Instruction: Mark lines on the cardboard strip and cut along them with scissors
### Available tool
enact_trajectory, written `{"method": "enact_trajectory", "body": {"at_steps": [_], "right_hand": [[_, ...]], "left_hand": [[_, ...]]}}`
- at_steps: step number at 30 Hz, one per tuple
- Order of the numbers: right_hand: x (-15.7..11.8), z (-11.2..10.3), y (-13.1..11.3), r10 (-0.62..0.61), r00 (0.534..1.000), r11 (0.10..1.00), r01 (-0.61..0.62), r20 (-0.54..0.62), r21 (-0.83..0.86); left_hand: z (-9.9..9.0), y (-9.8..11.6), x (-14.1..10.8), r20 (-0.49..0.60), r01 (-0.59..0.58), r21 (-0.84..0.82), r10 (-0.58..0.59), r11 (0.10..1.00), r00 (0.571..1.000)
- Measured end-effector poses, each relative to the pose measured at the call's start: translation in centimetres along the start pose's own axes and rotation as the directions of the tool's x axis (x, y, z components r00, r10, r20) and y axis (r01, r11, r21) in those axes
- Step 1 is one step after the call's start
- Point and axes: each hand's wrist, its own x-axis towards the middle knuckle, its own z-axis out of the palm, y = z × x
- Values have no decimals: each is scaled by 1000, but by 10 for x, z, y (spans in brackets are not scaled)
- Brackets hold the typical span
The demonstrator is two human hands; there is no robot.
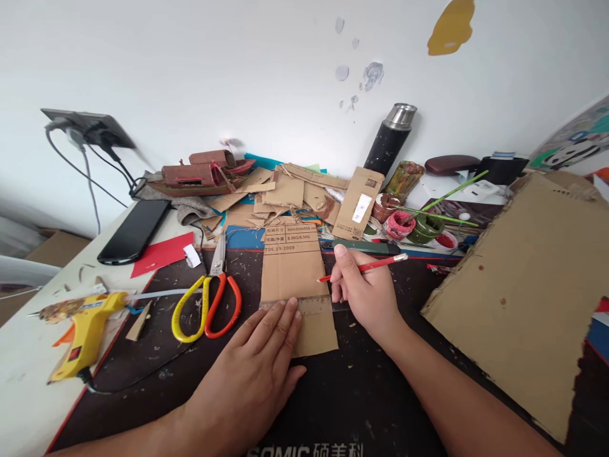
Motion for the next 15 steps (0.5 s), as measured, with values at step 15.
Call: {"method": "enact_trajectory", "body": {"at_steps": [15], "right_hand": [[1,2,-4,25,1000,999,-25,-2,-26]], "left_hand": [[0,-12,-1,-7,-89,35,89,995,996]]}}
